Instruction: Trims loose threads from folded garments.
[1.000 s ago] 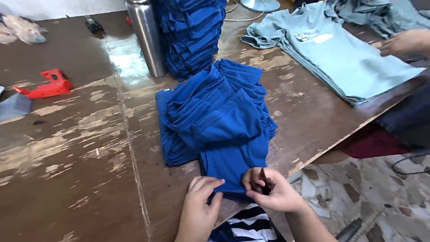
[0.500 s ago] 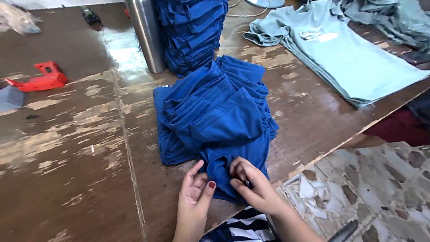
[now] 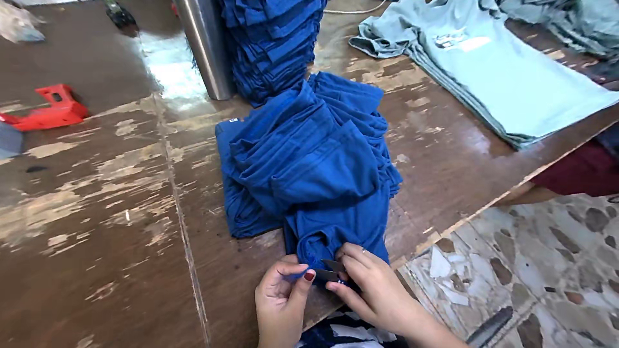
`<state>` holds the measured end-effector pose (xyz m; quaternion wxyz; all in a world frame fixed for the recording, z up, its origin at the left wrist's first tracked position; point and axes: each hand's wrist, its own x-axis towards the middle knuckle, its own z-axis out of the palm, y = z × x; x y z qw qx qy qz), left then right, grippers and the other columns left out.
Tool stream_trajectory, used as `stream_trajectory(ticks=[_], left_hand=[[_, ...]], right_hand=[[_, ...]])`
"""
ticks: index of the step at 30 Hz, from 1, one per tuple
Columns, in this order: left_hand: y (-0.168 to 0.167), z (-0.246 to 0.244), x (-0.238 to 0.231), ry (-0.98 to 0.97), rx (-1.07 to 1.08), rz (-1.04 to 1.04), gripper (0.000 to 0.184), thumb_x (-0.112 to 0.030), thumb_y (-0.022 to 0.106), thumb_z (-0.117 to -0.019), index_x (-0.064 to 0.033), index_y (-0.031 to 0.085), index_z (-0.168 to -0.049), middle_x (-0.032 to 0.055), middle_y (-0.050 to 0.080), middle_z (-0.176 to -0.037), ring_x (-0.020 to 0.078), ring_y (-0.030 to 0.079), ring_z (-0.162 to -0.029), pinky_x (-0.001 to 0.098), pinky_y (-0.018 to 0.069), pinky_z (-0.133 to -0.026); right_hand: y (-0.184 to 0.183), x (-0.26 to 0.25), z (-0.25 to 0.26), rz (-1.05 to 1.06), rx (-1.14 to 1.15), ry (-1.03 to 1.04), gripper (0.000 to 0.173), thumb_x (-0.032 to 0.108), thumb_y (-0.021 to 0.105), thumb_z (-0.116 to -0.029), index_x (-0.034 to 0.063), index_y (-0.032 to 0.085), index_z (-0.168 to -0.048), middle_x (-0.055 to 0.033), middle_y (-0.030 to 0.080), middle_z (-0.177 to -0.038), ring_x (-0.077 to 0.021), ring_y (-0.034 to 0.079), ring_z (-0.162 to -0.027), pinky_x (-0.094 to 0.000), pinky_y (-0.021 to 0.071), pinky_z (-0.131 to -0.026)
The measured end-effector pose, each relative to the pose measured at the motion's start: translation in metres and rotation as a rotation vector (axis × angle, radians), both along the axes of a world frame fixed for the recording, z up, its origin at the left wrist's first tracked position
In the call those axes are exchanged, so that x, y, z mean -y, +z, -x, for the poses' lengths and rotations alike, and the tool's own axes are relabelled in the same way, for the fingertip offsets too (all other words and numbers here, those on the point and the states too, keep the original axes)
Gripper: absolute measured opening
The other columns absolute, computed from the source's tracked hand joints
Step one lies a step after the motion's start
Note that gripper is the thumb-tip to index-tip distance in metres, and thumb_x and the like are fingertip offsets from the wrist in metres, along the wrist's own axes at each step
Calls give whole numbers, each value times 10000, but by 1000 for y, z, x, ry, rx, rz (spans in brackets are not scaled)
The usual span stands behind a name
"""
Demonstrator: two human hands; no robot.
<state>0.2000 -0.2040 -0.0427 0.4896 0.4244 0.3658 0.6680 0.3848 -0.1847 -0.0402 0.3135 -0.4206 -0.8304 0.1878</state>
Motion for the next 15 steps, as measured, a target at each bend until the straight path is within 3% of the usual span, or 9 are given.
stream_trajectory(ticks=[8,15], left_hand=[[-2,4,3,-70,-59,-86,122,-157,728,-939,-174,756,-1056,-47,713,-1155,34,671,-1063,187,568,-899],[-4,8,4,-74,-39,-57,77,-190,680,-964,-174,718,-1029,-39,714,-1160,36,673,-1060,194,562,-894]], right_hand=[[7,1,19,-7,64,-6,585,505,243,-1094,93,581,-852,-88,603,-883,-214,611,-822,-340,493,-654],[3,-1,20,-51,48,-53,524,420,292,-1100,100,582,-803,-69,606,-826,-199,609,-773,-330,482,-618]])
